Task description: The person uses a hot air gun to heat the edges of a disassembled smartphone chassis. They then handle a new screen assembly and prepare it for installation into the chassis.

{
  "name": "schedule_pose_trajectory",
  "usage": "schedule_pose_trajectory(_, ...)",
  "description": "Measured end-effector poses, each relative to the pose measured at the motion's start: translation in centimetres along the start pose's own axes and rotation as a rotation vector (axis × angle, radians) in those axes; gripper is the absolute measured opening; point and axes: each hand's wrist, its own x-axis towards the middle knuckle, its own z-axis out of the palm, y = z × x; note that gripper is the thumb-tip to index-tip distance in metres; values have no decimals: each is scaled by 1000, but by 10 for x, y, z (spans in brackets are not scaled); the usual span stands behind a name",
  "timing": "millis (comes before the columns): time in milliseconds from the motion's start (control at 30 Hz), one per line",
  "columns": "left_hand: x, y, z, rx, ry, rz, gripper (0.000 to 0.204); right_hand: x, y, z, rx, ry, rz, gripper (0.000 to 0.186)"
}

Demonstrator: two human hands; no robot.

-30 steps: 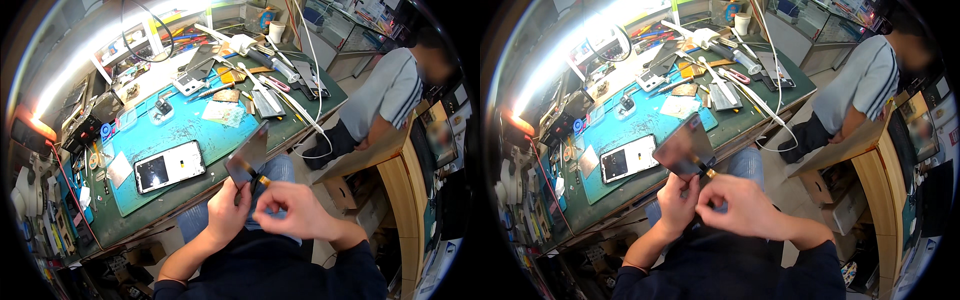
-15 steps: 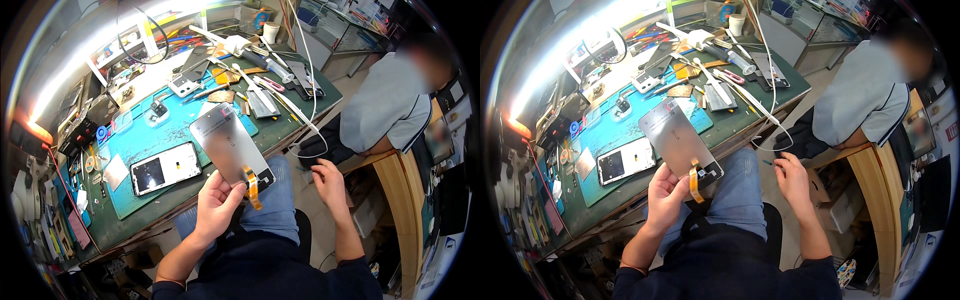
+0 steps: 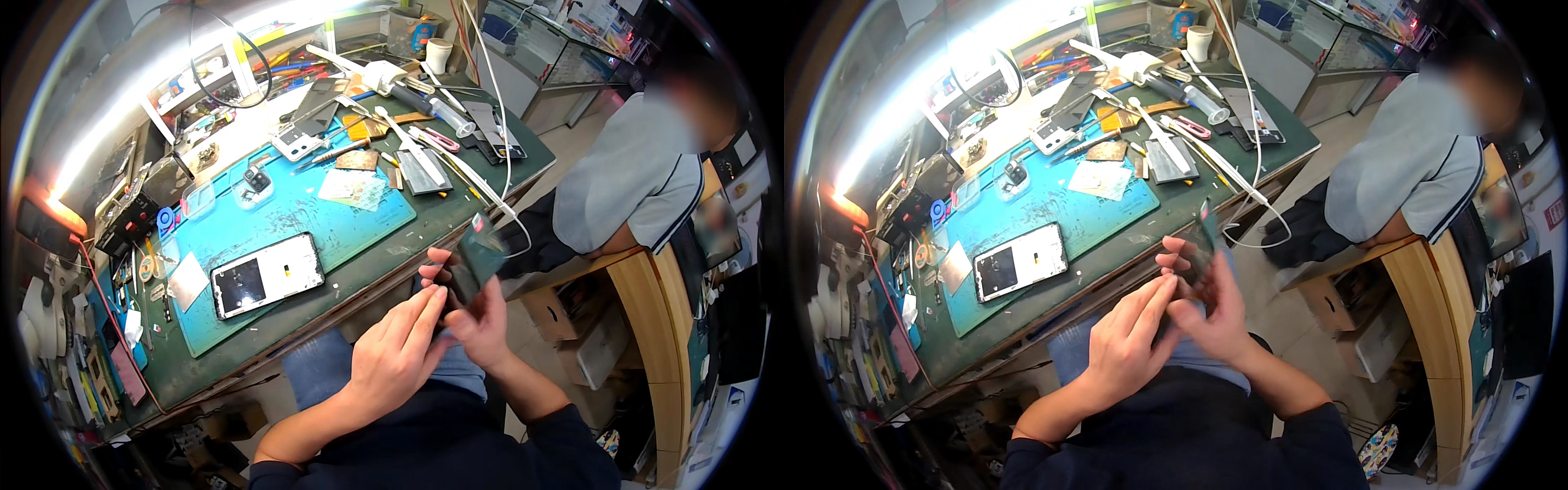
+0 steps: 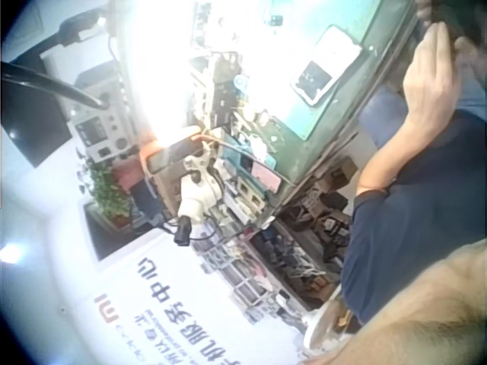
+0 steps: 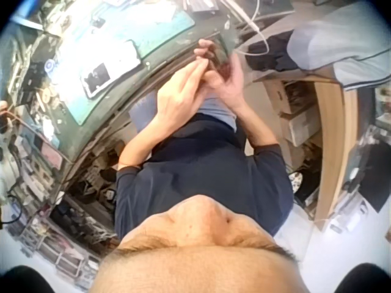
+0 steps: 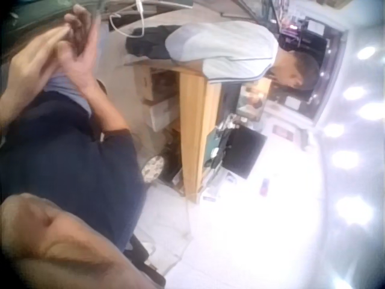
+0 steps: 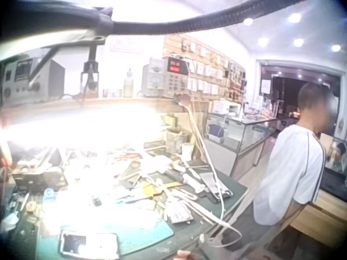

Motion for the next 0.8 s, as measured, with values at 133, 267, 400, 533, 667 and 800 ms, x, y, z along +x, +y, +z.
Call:
schedule_pose_trajectory(133, -4, -4, -18, -344, 58, -18, 52, 11, -9, -28, 496, -127, 124, 82)
schedule_pose_trajectory(267, 2, -13, -22, -357, 202, -147, 41, 14, -11, -37, 722, -283, 250, 84)
schedule_pose_trajectory(400, 21, -26, -15, -567, 279, -309, 40, 5, 2, -43, 927, -480, 404, 88)
schedule_pose_trajectory(533, 19, -23, -24, -401, 265, -175, 32, 3, -8, -15, 645, -240, 324, 79)
schedule_pose_trajectory(667, 5, -19, -19, -545, 196, -181, 36, 17, -10, -9, 443, -30, 155, 64)
schedule_pose_trajectory(800, 5, -20, -19, -499, 67, -18, 62, 22, -14, -4, 366, -30, 87, 65)
